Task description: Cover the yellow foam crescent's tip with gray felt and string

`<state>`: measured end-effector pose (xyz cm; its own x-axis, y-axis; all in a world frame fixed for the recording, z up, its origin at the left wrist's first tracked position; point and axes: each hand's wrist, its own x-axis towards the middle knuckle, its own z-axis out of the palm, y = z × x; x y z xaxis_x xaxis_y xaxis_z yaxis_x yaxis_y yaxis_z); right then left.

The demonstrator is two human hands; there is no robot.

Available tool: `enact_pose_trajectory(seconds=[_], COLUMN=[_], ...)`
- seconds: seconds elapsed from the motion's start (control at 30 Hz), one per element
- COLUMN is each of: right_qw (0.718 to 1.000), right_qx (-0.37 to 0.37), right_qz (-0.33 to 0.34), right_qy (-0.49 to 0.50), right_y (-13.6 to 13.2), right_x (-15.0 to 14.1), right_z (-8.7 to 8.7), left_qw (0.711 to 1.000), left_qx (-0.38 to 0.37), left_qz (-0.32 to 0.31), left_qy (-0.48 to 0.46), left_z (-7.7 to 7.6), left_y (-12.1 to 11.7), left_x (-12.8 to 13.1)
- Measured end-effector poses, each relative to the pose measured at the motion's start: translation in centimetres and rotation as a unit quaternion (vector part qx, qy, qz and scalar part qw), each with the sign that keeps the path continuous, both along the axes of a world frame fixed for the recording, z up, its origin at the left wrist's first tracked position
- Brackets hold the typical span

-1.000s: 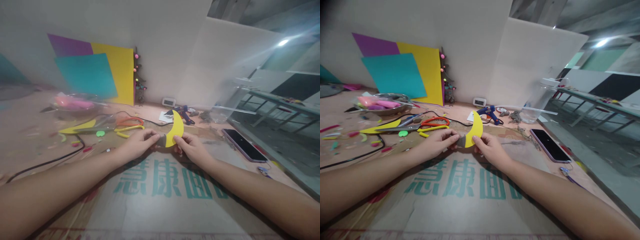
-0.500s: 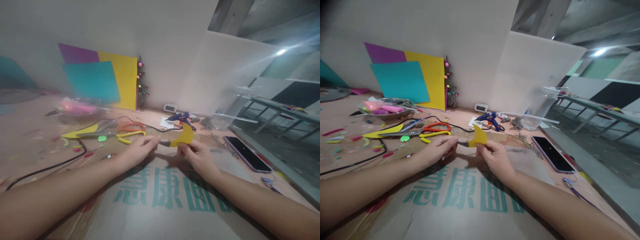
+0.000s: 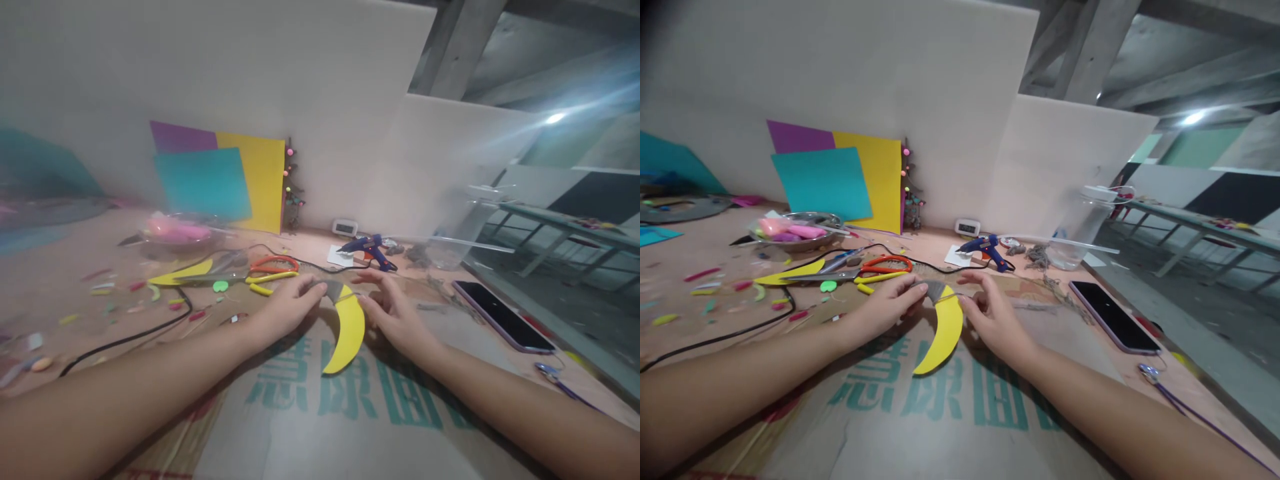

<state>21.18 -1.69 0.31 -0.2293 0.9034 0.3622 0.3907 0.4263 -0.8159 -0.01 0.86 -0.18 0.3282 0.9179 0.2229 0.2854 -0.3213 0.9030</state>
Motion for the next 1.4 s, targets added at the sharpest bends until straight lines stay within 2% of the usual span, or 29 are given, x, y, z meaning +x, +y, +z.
enact_pose_trajectory(seconds=[0.07, 0.13, 0.27, 0.37, 0.5, 0.67, 0.83, 0.93, 1.0, 1.07, 1.13, 1.2, 1.27, 1.33, 1.4], right_qw=[0.997, 0.995, 0.995, 0.989, 0.986, 0.992, 0.996, 0.990, 0.984, 0.980, 0.968, 0.939, 0.900, 0.881, 0.883], right_qx=[-0.070, -0.093, 0.004, 0.074, 0.094, 0.040, -0.029, -0.077, -0.087, -0.045, 0.018, 0.059, 0.104, 0.157, 0.179], right_qz=[0.024, 0.018, -0.050, -0.071, -0.070, -0.057, -0.007, 0.016, 0.005, -0.003, 0.039, 0.118, 0.153, 0.123, 0.063], right_qy=[0.030, 0.012, -0.082, -0.102, -0.114, -0.109, -0.081, -0.114, -0.153, -0.194, -0.246, -0.319, -0.394, -0.430, -0.429], right_y=[0.3, 0.5, 0.4, 0.4, 0.4, 0.3, 0.7, 1.2, 1.2, 0.9, 0.0, -1.0, -1.9, -2.2, -1.7], right_x=[0.0, 0.1, 0.4, 0.5, 0.5, 0.5, 0.8, 1.2, 1.4, 1.5, 1.4, 1.3, 1.3, 1.6, 2.4], right_z=[0.0, 0.0, 0.4, 0.7, 0.6, 0.3, 0.7, 1.1, 1.4, 1.8, 2.4, 3.3, 4.4, 5.6, 6.7], left_qw=[1.000, 1.000, 0.999, 0.999, 0.999, 0.998, 0.997, 0.997, 0.997, 0.996, 0.996, 0.996, 0.995, 0.995, 0.994], left_qx=[0.006, 0.008, 0.015, 0.023, 0.018, 0.023, 0.027, 0.029, 0.030, 0.035, 0.043, 0.051, 0.062, 0.071, 0.071], left_qz=[0.001, 0.011, 0.035, 0.033, -0.002, -0.027, -0.017, -0.008, 0.002, 0.016, 0.026, 0.030, 0.031, 0.035, 0.037], left_qy=[0.003, 0.005, 0.011, 0.030, 0.044, 0.055, 0.071, 0.077, 0.077, 0.076, 0.076, 0.073, 0.070, 0.069, 0.071], left_z=[0.0, 0.1, 0.0, 0.0, -0.1, -0.3, -0.2, 0.0, 0.0, 0.0, -0.1, -0.1, 0.0, 0.1, 0.1], left_y=[-0.1, -0.1, -0.1, -0.1, -0.1, -0.2, -0.2, -0.2, -0.2, -0.2, -0.2, -0.2, -0.2, -0.2, -0.2], left_x=[0.0, -0.1, -0.1, -0.1, -0.1, -0.2, -0.2, -0.1, -0.1, -0.1, -0.1, -0.1, -0.1, -0.1, 0.0])
